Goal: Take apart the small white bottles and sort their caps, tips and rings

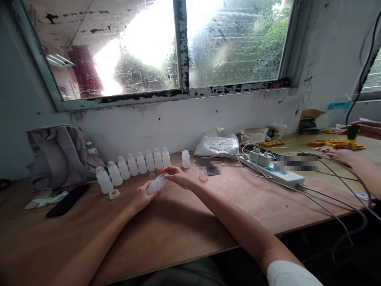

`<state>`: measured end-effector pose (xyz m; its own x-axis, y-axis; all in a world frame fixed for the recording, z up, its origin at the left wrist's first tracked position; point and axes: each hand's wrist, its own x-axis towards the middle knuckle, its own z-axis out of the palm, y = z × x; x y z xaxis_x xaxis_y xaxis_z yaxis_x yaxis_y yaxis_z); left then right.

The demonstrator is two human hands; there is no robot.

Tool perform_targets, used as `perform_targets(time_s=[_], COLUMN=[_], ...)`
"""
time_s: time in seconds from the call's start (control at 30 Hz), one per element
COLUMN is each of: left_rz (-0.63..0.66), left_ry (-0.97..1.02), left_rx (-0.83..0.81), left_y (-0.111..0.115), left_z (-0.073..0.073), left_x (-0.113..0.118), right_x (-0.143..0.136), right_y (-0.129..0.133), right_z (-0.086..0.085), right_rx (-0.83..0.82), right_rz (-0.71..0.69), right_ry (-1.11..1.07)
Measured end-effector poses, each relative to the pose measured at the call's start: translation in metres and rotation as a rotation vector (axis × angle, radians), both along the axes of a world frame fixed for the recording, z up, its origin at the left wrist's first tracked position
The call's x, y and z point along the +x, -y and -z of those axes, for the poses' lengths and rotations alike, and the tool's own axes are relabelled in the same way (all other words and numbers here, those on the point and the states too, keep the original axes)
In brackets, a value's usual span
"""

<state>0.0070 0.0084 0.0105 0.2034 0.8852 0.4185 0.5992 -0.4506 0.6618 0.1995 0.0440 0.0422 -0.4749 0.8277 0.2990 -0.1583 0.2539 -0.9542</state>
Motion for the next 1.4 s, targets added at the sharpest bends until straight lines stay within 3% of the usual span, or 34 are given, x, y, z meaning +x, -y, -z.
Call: perform_targets(time_s=[0.2, 0.5, 0.67, 0.9, 1.4], left_rz=[0.021, 0.030, -0.018, 0.025, 0.012], left_ry=[0.067, 0.101, 0.135, 0.073, -0.139], left_rx=[-0.058, 0.013, 0.041, 0.098, 0.287], left_y=[0.000, 0.000, 0.000, -0.005, -0.015], left_z=[-0.002, 0.000, 0.002, 0.003, 0.009], left_x=[-0.001, -0.001, 0.002, -0.003, 0.000], right_x=[-0.001, -0.005, -0.018, -0.040, -0.031], right_y=[0.004, 0.008, 0.009, 0.015, 0.015], right_z=[-0.003, -0.004, 0.003, 0.026, 0.042], right_rx=[0.009, 0.001, 0.113, 0.543, 0.720], right_rz=[0.002, -0.075, 0.016, 0.384, 0.457], right_ry=[0.004, -0.002, 0.072, 0.188, 0.290])
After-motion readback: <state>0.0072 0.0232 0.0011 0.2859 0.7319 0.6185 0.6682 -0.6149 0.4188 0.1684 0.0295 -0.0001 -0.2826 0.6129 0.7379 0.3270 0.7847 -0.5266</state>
